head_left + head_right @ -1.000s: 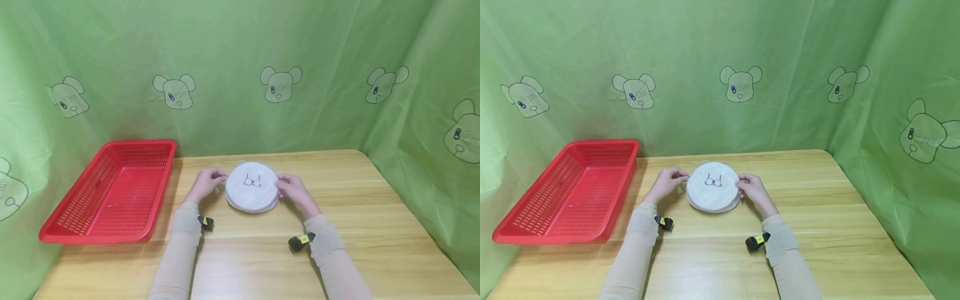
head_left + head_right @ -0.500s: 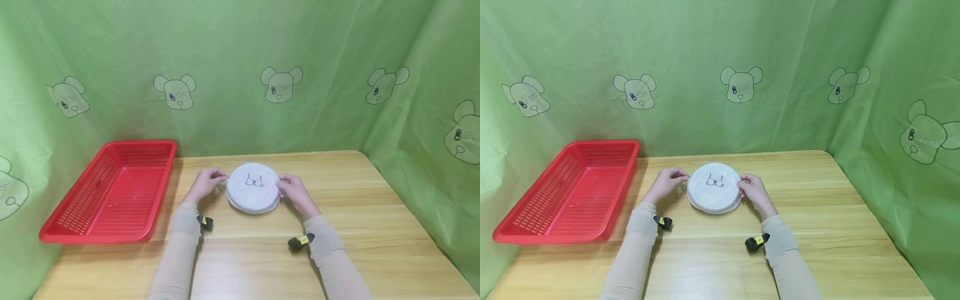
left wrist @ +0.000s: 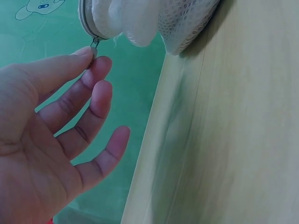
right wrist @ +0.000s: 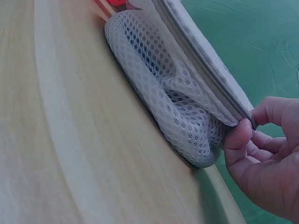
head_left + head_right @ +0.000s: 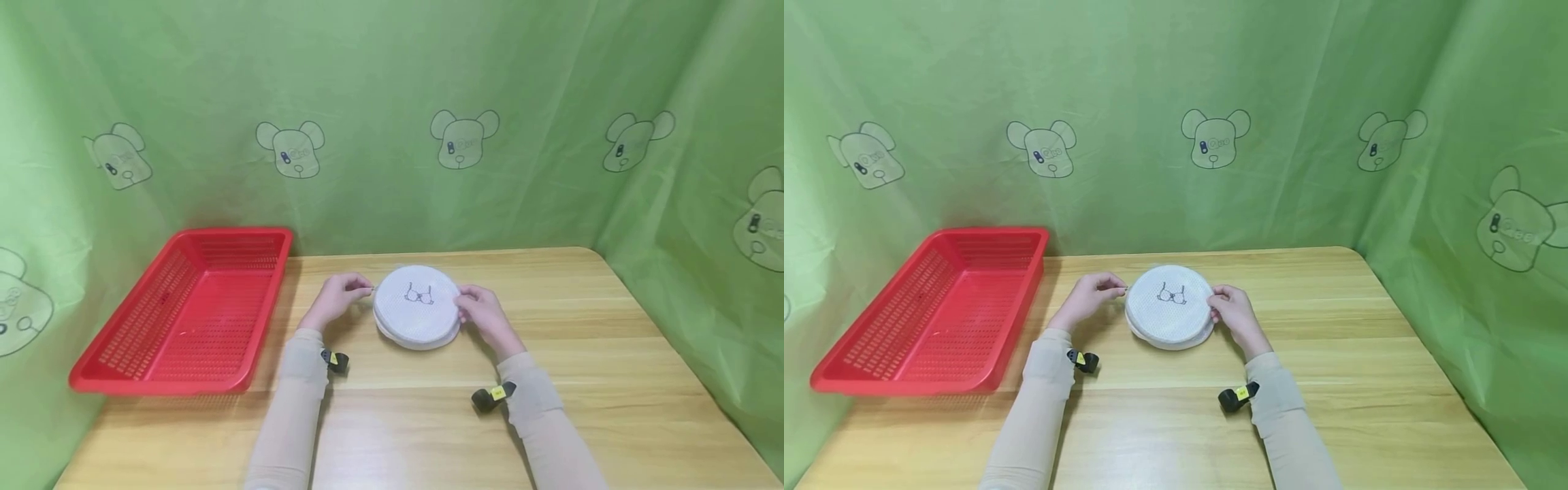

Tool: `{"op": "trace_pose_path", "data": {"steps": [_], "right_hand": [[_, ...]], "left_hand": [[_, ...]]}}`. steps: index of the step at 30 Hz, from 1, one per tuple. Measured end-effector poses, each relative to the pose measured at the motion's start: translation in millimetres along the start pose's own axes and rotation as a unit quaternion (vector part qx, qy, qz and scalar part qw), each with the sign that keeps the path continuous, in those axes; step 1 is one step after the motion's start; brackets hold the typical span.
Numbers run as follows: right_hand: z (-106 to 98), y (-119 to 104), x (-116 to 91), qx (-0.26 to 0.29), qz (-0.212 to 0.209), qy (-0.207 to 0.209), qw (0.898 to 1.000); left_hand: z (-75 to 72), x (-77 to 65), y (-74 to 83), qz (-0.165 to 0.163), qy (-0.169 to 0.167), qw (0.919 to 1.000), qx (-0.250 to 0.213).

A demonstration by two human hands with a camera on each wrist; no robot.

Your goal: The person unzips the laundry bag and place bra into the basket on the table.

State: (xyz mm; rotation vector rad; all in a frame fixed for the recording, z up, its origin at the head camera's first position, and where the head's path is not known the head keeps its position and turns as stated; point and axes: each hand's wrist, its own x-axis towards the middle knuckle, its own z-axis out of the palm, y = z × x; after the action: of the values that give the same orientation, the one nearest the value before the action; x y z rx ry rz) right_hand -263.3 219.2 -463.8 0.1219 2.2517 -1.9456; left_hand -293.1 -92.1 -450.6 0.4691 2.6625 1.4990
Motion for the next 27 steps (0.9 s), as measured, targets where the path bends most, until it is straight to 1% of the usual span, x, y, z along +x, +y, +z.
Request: {"op": "trace_pose_path", "data": {"steps": [7,13,16,20,27], "right_hand": [[0.1,-2.4,-1.4,0.004,-0.002,-0.001,1.000],[-0.1,-0.9,-0.4,0.015,-0.001,-0.002,1.000],[-0.3,-0.6,-0.2,0.013,-0.001,0.000,1.000],[-0.1,-0.6,0.2,0.009,-0.002,-0.001,1.000],[-0.2,-0.8,-0.3,0.016,0.000,0.001,1.000]], "left_hand": [[-1.6,-1.9,1.6,-0.002,0.001,1.0000,-0.007],[0.2,-2.9,1.5,0.003,0.008,1.0000,-0.004],[1.7,-3.1,1.3,0.006,0.013,0.9999,-0.002],[3.1,-4.3,2.3,-0.001,0.023,0.9997,0.002],[5.8,-9.2,8.8,-0.002,0.038,0.9991,0.018]]}}
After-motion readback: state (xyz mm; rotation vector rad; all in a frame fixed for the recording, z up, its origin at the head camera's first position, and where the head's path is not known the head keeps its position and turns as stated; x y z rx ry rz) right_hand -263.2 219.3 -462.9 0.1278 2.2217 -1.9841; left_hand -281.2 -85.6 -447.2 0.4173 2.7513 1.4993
